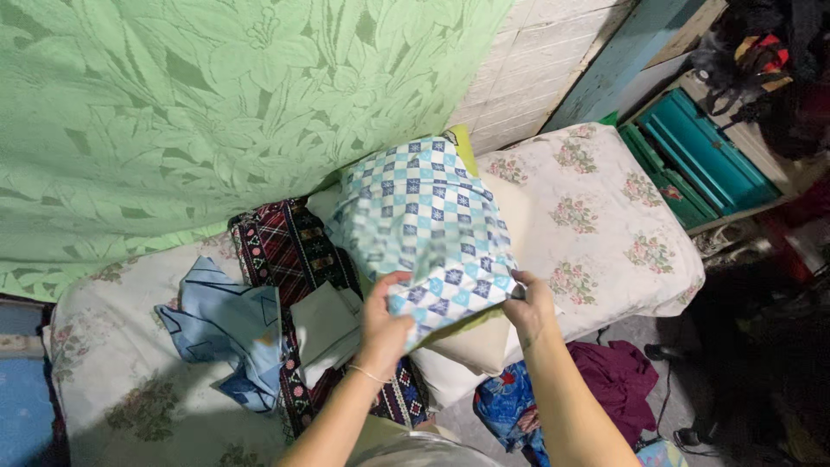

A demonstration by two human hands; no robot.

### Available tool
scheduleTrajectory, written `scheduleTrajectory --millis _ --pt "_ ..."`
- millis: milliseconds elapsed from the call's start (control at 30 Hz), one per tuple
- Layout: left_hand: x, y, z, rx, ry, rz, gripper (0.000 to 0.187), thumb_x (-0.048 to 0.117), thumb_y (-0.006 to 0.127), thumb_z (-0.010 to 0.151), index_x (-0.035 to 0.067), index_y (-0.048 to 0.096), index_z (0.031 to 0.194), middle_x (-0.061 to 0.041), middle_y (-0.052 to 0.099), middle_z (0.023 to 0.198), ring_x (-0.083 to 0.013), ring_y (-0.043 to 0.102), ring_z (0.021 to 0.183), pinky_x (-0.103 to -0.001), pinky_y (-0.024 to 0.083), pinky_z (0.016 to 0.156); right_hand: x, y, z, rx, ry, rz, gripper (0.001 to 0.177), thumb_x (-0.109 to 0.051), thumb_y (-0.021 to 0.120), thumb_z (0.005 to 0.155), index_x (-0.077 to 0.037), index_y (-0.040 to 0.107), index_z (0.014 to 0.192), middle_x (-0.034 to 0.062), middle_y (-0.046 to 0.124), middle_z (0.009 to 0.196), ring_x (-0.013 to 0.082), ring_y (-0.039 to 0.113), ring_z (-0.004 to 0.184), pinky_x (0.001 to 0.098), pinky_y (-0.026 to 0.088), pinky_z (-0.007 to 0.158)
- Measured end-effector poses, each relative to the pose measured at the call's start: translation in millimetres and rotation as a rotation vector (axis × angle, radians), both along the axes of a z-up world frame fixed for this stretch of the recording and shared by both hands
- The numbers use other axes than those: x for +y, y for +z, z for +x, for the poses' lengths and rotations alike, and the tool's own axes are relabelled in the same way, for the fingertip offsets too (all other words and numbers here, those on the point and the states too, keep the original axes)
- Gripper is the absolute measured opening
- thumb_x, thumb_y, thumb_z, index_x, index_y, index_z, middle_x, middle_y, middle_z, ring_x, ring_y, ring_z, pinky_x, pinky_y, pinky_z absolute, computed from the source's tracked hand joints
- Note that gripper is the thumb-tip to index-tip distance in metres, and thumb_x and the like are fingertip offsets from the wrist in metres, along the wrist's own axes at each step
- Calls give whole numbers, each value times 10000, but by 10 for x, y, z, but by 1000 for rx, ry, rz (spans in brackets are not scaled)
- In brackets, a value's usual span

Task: The person places several pillows into different pillowcases on a bed. They insert each pillow into a case, adjust the fabric, and smooth the surface before moving to the next pillow.

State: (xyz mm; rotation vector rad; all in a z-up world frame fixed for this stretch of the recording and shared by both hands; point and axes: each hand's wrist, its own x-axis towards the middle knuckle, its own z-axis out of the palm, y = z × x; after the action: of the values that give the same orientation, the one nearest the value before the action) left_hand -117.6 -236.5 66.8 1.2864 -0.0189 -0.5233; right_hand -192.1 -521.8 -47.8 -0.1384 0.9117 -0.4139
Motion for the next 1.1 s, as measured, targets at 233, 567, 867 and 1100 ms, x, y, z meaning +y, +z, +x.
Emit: scheduleTrajectory --millis 233,567,867,1100 --pt "521 -510 293 90 -47 399 571 -202 467 663 54 723 1104 -162 722 1165 -237 668 908 -269 523 718 -104 -742 -72 362 -12 -177 340 -59 516 931 40 574 1251 248 638 1341 413 584 1290 563 433 1133" --pt "43 -667 -48 -725 -19 945 401 80 757 742 123 727 1140 -130 729 1141 -304 616 1124 -428 472 976 215 449 -73 115 158 -59 701 -581 430 890 2 600 1240 185 715 1181 369 697 1012 565 500 877" --pt "-917 -113 130 -468 -135 453 311 102 766 839 44 713 1140 -143 754 986 -254 734 840 -344 584 763 735 926 31 -153 538 -744 470 23 497 876 -55 580 1332 64 695 1089 153 659 950 303 532 829" --pt "-825 -263 211 -430 -82 333 320 -19 707 819 76 739 1123 -97 791 976 -191 764 844 -303 596 745 723 1030 41 3 396 -641 395 -280 498 993 -41 635 1275 92 727 1037 186 663 877 306 531 779"
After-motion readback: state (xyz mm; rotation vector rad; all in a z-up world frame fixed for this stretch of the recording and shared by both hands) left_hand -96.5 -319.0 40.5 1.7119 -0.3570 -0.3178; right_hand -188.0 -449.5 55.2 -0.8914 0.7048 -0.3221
